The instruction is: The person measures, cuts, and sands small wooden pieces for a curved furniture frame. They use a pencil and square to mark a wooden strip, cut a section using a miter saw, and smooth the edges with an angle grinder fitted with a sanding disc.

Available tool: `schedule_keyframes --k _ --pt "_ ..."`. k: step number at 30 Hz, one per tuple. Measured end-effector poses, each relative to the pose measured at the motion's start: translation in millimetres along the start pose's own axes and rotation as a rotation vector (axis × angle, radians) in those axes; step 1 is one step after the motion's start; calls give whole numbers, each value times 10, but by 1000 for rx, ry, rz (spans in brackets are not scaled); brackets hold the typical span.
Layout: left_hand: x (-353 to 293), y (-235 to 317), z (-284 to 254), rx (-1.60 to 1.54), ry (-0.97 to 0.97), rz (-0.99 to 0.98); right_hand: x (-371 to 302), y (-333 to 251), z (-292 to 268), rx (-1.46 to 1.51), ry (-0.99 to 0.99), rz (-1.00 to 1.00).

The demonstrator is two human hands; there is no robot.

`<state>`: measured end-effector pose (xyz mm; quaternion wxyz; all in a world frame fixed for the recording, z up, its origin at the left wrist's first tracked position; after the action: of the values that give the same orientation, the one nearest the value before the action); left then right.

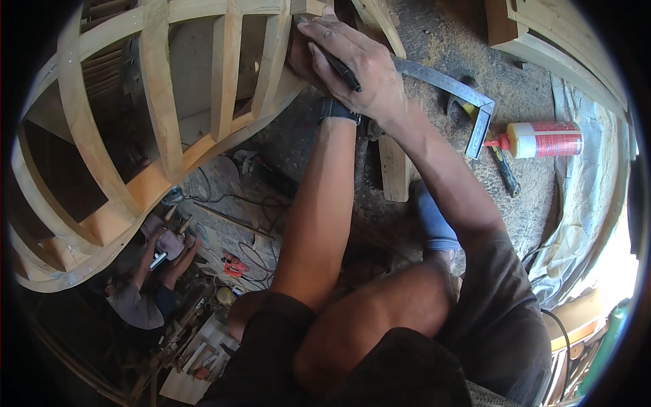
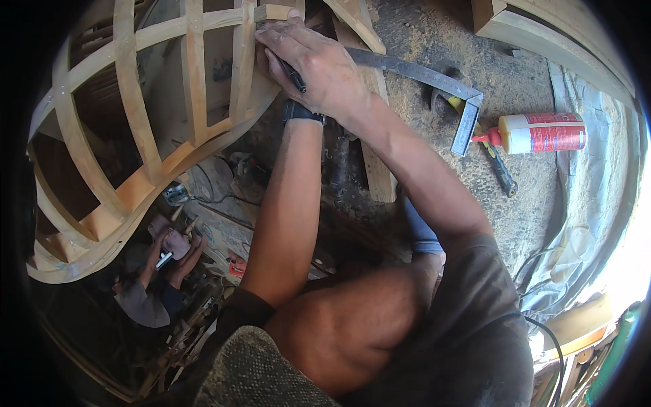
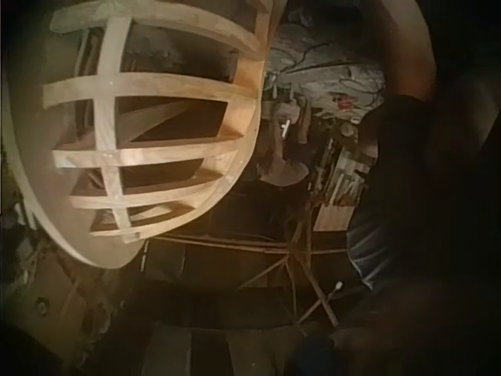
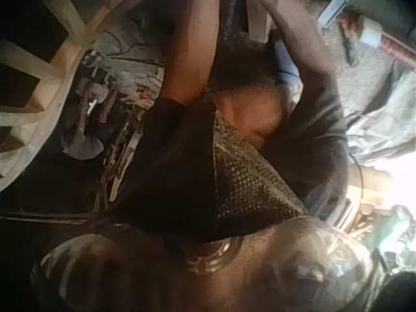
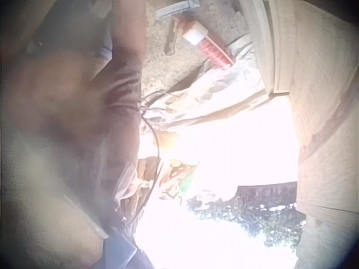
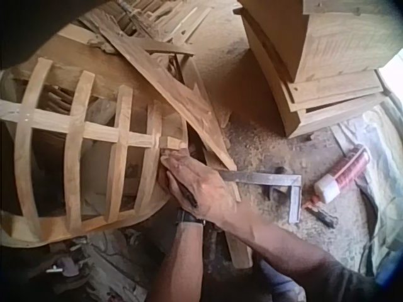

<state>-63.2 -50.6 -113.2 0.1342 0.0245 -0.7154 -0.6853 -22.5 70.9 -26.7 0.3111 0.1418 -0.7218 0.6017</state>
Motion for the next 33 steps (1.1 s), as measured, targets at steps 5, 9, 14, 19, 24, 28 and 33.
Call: schedule_keyframes --k 5,9,14,19,24,28,33 --pt "14 -39 1 -9 1 5 -9 -35 -45 -4 85 -47" --pt "62 -58 19 -13 3 28 -21 -20 -147 27 114 7" --pt "30 -6 6 -13 4 28 -5 -18 -96 20 65 -27" --pt "-7 116 -11 3 7 32 32 -9 -43 -20 52 -65" --pt "-42 275 6 31 16 73 4 -42 -109 18 38 -59" --pt "-87 533 101 88 1 143 -38 -78 -208 -10 175 -25" --pt "-228 1075 146 601 -20 287 -86 -280 -317 -4 199 -108"
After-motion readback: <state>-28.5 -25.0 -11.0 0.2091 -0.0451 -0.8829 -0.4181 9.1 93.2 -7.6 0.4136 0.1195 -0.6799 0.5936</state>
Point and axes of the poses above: each hand's wrist, its own x-axis towards the middle knuckle, its own z-axis out of the palm, y = z × x, the point moved 7 cm from there along x, towards the middle knuckle, and after that the axes turned 5 degrees about -z, right-handed, at the moved point
